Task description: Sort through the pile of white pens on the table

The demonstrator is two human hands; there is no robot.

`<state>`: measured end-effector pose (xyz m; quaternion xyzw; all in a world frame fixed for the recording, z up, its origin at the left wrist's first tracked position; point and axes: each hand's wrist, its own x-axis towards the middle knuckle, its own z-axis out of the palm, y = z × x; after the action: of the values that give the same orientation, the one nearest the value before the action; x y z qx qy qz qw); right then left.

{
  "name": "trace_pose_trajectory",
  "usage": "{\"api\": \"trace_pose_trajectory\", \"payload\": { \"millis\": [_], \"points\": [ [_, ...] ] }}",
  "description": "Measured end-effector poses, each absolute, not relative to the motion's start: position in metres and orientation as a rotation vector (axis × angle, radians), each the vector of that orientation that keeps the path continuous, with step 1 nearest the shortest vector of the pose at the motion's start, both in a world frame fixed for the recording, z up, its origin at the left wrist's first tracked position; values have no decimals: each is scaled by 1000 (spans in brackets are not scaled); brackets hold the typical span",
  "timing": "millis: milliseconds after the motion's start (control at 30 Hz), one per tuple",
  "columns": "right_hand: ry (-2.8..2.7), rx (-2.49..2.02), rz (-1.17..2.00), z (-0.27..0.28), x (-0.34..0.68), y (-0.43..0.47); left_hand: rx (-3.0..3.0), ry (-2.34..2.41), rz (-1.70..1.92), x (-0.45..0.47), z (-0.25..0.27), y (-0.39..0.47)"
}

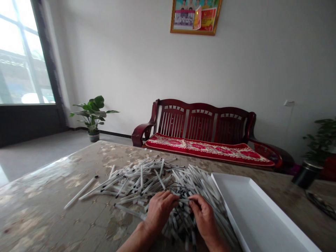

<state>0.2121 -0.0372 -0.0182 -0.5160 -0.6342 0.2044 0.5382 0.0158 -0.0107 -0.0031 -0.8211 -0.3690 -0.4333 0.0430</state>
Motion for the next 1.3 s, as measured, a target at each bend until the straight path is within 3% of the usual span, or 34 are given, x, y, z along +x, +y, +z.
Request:
{"api": "trace_pose_trajectory", "payload": {
  "millis": [400,1300],
  "points": [
    [-1566,-1312,361,-18,215,-35,-2532,-1134,-1279,15,-4,-11],
    [-1508,-1307,399,-17,212,-35,-2500,-1196,-1302,14,-9,-10]
  ]
}}
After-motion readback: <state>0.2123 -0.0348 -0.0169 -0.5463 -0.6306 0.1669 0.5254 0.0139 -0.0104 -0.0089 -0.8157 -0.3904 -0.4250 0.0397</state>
